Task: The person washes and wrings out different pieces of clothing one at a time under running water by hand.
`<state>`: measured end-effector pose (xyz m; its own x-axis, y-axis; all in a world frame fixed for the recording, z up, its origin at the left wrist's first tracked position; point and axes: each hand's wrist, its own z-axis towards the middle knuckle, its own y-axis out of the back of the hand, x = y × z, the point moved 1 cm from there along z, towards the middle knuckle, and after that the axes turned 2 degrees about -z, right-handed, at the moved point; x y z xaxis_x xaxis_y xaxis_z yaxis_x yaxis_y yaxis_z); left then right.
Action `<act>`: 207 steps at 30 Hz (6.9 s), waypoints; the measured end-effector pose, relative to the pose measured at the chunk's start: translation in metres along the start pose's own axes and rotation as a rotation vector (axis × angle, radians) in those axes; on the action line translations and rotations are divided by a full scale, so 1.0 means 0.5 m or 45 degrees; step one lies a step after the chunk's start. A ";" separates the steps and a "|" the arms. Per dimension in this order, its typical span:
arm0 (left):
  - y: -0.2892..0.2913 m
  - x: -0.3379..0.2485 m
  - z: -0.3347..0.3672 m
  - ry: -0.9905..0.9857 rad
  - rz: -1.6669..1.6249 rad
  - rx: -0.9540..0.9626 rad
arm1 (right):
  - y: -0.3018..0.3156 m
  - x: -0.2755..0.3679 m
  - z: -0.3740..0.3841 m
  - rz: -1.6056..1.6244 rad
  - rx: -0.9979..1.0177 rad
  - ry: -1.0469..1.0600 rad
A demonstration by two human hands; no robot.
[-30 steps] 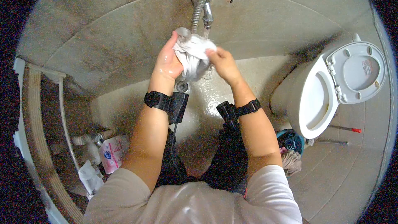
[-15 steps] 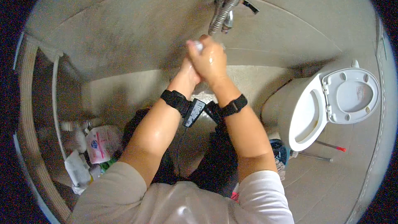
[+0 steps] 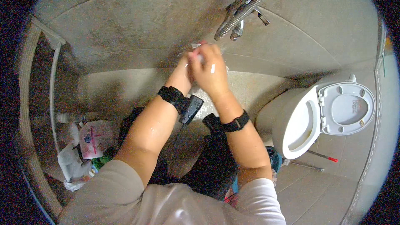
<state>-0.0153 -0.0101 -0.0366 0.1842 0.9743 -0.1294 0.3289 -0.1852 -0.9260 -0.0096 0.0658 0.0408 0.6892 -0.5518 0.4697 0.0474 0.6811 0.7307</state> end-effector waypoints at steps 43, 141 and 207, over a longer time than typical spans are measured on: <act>-0.058 -0.090 -0.026 -0.238 0.330 0.123 | 0.058 -0.187 -0.076 0.153 0.583 -0.898; 0.007 0.019 0.035 0.162 0.302 0.146 | -0.027 -0.193 0.016 0.659 0.155 -1.012; -0.023 -0.080 -0.022 0.018 0.333 -0.096 | 0.047 -0.069 -0.014 0.055 0.455 -0.488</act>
<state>-0.0164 -0.0485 -0.0170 0.2850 0.8903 -0.3551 0.3365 -0.4398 -0.8327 -0.0273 0.1044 0.0384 0.3679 -0.7088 0.6019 -0.2710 0.5374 0.7986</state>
